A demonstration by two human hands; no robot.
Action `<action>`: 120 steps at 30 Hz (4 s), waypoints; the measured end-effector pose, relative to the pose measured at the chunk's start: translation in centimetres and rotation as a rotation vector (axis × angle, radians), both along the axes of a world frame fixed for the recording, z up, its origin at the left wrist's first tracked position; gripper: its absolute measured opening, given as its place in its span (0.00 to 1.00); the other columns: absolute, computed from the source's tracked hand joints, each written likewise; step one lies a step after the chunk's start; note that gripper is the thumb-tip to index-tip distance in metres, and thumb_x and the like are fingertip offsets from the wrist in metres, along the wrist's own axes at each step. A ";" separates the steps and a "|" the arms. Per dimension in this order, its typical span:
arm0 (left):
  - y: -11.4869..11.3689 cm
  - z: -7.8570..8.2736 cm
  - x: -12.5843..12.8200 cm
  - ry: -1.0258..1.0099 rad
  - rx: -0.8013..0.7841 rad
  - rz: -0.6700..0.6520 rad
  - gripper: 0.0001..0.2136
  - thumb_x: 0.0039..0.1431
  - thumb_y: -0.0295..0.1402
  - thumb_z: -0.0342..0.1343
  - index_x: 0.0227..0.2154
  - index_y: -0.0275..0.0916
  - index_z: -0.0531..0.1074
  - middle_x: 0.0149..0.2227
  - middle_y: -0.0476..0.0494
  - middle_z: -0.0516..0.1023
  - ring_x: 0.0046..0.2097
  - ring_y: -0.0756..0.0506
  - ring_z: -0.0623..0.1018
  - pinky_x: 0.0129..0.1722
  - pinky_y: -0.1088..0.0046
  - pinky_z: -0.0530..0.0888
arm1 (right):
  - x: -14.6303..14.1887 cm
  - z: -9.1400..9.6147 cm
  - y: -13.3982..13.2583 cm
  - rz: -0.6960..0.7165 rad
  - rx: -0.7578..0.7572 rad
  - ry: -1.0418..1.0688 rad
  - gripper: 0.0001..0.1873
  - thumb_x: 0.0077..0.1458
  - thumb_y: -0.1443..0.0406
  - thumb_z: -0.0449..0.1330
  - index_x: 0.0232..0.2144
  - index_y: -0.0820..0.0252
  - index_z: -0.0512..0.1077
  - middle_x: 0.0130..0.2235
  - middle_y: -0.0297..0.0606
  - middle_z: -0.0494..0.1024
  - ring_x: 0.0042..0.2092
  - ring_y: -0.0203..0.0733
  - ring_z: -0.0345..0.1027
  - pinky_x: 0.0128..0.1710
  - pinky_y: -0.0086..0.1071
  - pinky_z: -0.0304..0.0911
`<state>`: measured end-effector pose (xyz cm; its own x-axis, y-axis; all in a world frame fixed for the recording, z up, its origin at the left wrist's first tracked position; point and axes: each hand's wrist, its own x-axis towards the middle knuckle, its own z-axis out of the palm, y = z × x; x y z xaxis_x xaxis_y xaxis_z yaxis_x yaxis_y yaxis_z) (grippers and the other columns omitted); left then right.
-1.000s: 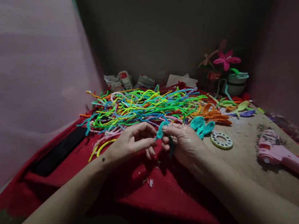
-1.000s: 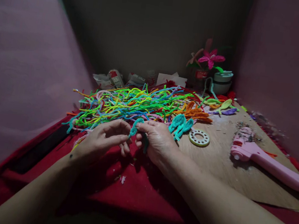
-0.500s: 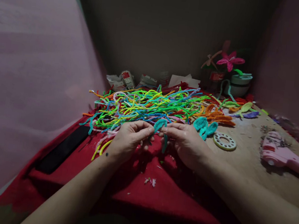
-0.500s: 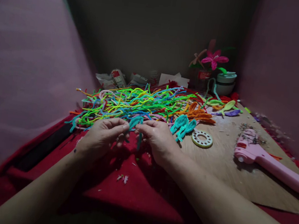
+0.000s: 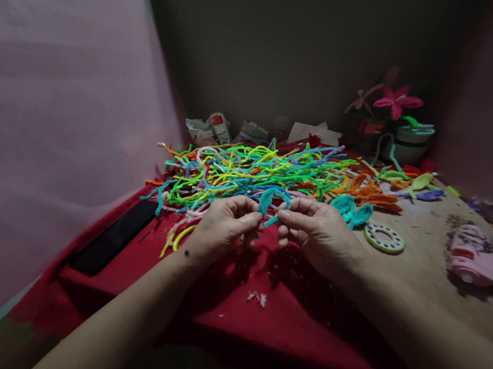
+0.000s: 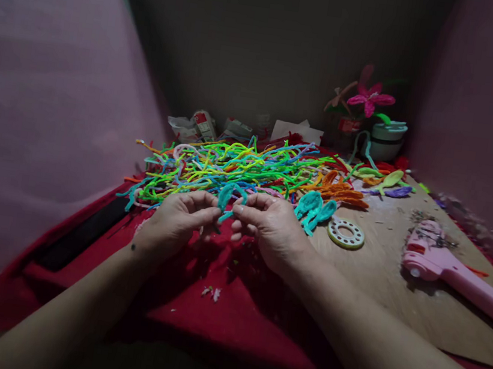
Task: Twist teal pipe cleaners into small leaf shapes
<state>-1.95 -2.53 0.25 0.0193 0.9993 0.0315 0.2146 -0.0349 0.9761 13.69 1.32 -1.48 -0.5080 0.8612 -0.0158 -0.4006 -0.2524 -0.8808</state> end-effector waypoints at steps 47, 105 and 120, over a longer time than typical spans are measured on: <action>-0.2 -0.4 1.1 0.190 -0.082 -0.124 0.07 0.50 0.33 0.53 0.26 0.35 0.70 0.19 0.51 0.70 0.18 0.54 0.68 0.18 0.81 0.65 | 0.3 -0.1 -0.4 -0.030 0.189 -0.242 0.08 0.44 0.64 0.61 0.21 0.62 0.65 0.18 0.27 0.68 0.18 0.29 0.59 0.19 0.24 0.55; -0.4 -0.6 0.7 0.028 0.119 0.045 0.06 0.47 0.30 0.59 0.21 0.35 0.67 0.16 0.53 0.68 0.18 0.56 0.66 0.18 0.81 0.61 | -0.3 -0.4 -1.3 0.106 0.135 -0.383 0.07 0.42 0.68 0.56 0.16 0.64 0.67 0.13 0.28 0.62 0.15 0.28 0.51 0.16 0.25 0.47; -0.3 0.7 -0.4 0.086 0.080 -0.107 0.07 0.52 0.34 0.55 0.27 0.35 0.68 0.17 0.55 0.64 0.17 0.58 0.61 0.16 0.83 0.57 | -0.1 0.4 -1.3 0.180 0.238 -0.558 0.11 0.44 0.67 0.58 0.14 0.64 0.67 0.12 0.30 0.64 0.14 0.27 0.51 0.16 0.25 0.46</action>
<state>-2.33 -2.87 0.94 0.1320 0.9857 0.1044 0.2883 -0.1389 0.9474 13.63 0.06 -1.08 -0.6156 0.7756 -0.1392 0.1662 -0.0449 -0.9851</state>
